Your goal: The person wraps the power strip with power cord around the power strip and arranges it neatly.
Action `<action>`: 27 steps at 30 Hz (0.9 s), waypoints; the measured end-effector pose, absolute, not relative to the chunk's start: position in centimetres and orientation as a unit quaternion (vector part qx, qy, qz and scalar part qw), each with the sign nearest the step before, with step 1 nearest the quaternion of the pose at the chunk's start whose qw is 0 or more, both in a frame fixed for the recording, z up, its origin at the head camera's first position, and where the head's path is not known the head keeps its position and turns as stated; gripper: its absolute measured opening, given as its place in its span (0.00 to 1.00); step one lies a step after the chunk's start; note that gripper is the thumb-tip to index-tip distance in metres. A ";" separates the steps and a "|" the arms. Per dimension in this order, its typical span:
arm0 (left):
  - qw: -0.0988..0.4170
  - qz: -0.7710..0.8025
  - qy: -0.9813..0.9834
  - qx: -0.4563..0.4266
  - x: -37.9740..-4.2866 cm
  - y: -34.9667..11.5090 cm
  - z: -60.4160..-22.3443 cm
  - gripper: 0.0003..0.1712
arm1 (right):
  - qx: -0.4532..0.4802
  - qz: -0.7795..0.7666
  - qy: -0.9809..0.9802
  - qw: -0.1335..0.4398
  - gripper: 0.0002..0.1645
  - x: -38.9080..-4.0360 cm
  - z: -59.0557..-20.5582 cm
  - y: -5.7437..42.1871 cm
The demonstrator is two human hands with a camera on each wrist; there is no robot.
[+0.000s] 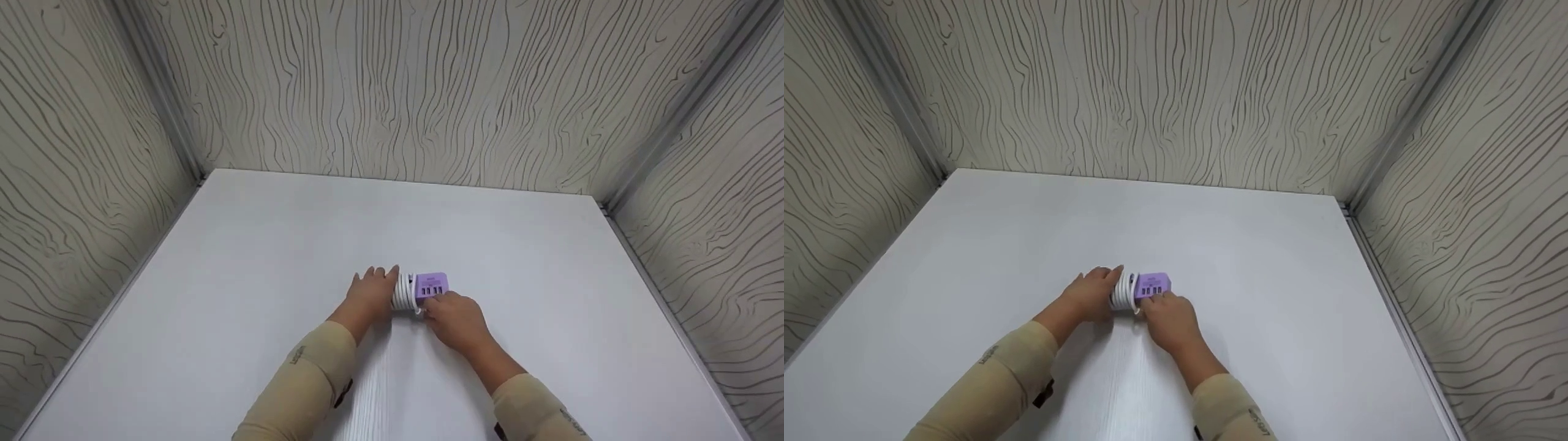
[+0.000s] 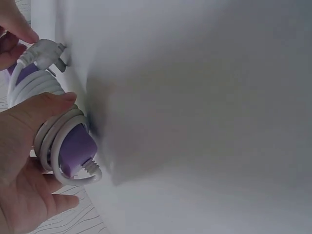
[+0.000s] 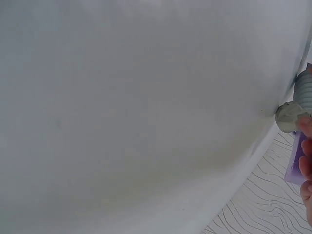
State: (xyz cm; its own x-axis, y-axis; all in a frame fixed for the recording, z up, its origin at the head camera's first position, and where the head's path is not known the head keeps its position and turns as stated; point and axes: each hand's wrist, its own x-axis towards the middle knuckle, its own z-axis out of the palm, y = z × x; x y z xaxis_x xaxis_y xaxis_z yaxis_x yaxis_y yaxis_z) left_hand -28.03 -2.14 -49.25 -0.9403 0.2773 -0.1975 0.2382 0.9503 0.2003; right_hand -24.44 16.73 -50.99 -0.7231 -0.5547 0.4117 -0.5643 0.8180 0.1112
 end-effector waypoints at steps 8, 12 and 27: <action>0.106 0.079 0.979 0.158 -28.0 -3.1 -48.3 0.52 | 0.235 0.113 -0.934 0.246 0.18 -25.1 -50.3 18.3; 0.100 0.079 0.975 0.182 -27.9 -3.2 -48.3 0.46 | 0.183 0.160 -0.943 0.227 0.26 -25.9 -50.4 19.1; 0.097 0.070 0.974 0.189 -27.8 -3.2 -48.5 0.48 | 0.144 0.195 -0.956 0.163 0.29 -26.6 -51.3 20.4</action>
